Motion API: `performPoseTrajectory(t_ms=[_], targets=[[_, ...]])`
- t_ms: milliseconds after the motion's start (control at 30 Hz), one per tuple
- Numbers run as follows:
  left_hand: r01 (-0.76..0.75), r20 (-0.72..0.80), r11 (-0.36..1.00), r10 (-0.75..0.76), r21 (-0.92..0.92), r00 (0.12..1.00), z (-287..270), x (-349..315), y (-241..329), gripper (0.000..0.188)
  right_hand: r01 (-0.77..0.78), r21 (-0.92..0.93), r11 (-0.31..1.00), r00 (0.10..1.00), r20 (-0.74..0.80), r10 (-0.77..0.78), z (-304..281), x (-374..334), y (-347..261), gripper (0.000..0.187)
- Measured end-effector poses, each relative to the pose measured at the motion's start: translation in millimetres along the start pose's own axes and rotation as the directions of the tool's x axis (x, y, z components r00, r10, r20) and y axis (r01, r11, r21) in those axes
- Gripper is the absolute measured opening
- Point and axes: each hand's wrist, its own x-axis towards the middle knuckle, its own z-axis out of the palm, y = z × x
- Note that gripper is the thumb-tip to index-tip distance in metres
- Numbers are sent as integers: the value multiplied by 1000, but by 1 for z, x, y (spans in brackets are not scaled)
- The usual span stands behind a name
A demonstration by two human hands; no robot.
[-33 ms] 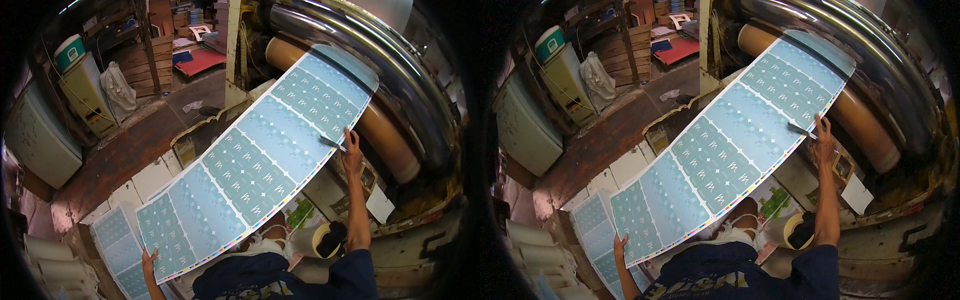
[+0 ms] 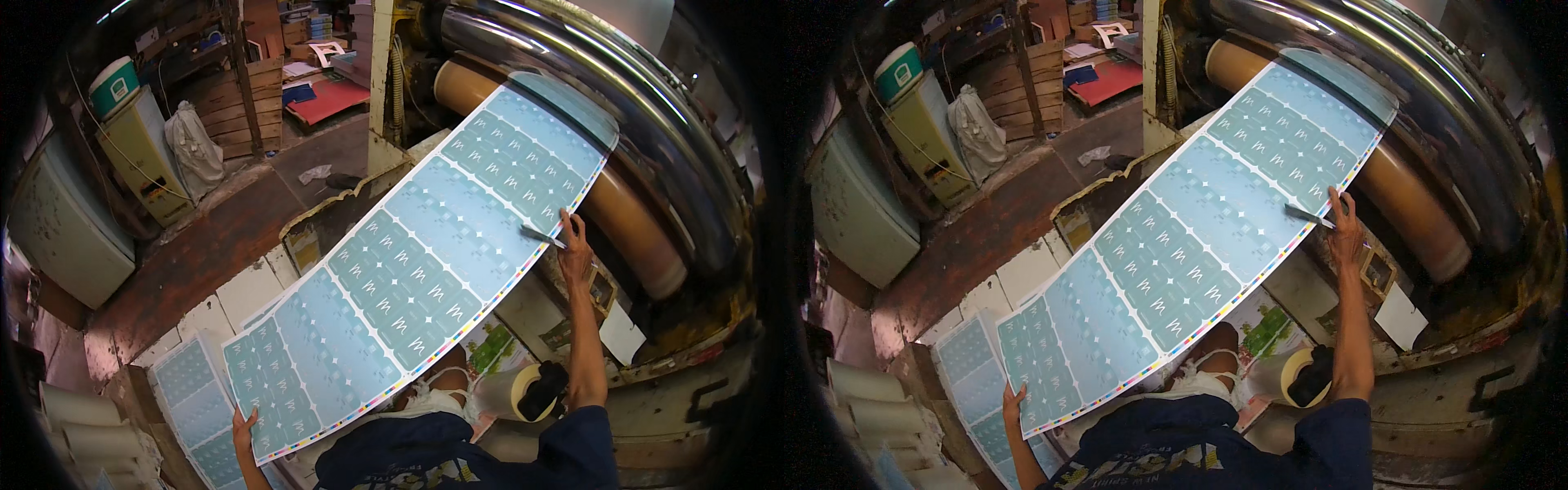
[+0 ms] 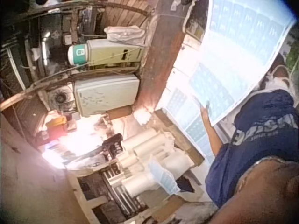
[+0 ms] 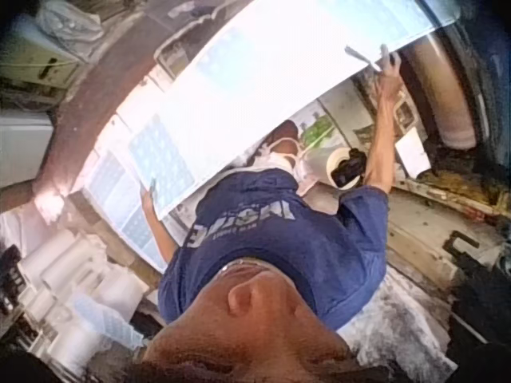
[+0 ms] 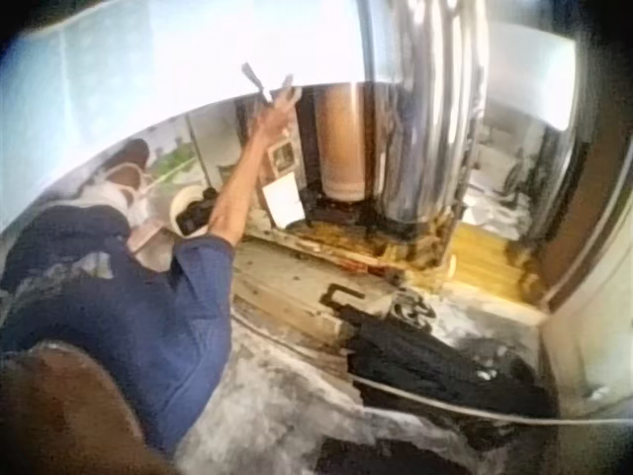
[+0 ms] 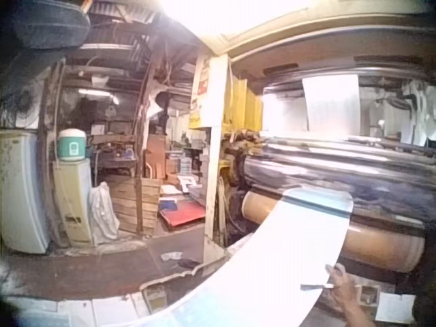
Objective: The person cuts sections of a long printed paper sheet using scissors while the paper feeds through a large industrial roller machine.
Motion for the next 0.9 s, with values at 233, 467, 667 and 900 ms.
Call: performPoseTrajectory(t_ms=[233,467,667,900], targets=[[221,-32,969,-225,-112,974,-48,-7,-22,43,124,116,985,984,111,-137,9,-10,4,75],[147,-205,987,-159,-71,966,-71,-3,-19,30,-21,438,899,951,287,-118,28,-6,30,64],[175,-293,982,-187,-66,938,-101,8,-11,32,-165,441,882,938,347,2,29,-7,32,57],[85,-220,985,-50,152,974,-112,91,-84,73,-170,503,847,932,361,-27,11,-4,-6,52]])
